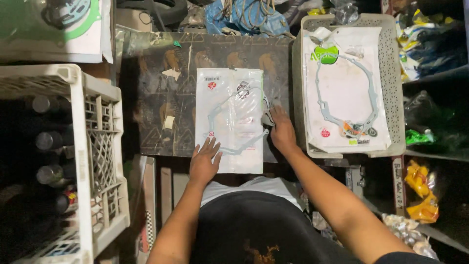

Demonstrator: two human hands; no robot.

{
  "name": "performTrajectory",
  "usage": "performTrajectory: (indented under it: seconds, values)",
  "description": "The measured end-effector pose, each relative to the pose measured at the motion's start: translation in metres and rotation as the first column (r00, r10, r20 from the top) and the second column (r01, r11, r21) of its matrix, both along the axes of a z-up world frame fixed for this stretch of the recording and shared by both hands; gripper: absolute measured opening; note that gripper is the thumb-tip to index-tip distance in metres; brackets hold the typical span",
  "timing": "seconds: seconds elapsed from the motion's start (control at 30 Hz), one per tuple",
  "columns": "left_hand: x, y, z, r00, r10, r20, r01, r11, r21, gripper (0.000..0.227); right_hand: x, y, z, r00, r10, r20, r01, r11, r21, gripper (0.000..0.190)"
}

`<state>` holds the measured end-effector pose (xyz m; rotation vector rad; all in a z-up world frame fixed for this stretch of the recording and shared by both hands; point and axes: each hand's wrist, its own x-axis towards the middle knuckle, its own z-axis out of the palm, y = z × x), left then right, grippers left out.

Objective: The person organizes gaskets in a cluttered storage area. They remove gaskets from plastic packaging, wipe them with a cloth, and place them into a white plastic basket. The person handles multiple gaskets and packages, moving them between a work surface and the basket.

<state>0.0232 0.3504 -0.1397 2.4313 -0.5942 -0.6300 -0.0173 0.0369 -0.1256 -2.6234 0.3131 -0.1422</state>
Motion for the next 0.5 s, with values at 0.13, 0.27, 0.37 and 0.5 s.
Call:
performTrajectory:
  seconds: [0.13, 0.27, 0.37, 0.5]
  values:
    - [0.009, 0.012, 0.014, 0.99, -0.117, 0.073, 0.122, 0.99, -0.066, 0.042, 0.005, 0.07, 0.027, 0.996, 0.068, 0.057, -0.08, 0.965, 0.249, 0.05]
    - [0.026, 0.024, 0.019, 0.96, -0.133, 0.245, 0.161, 0.982, -0.099, 0.046, 0.02, 0.124, 0.025, 0.941, 0.338, 0.033, -0.337, 0.918, 0.21, 0.067]
    - [0.028, 0.031, 0.004, 0.957, -0.144, 0.252, 0.16, 0.986, -0.042, 0.036, 0.028, 0.142, 0.0, 0.923, 0.385, -0.022, -0.381, 0.919, 0.103, 0.075]
    - [0.029, 0.028, -0.004, 0.938, -0.296, 0.179, 0.256, 0.942, 0.215, 0.03, 0.034, 0.149, -0.029, 0.752, 0.607, -0.259, -0.649, 0.751, -0.125, 0.084]
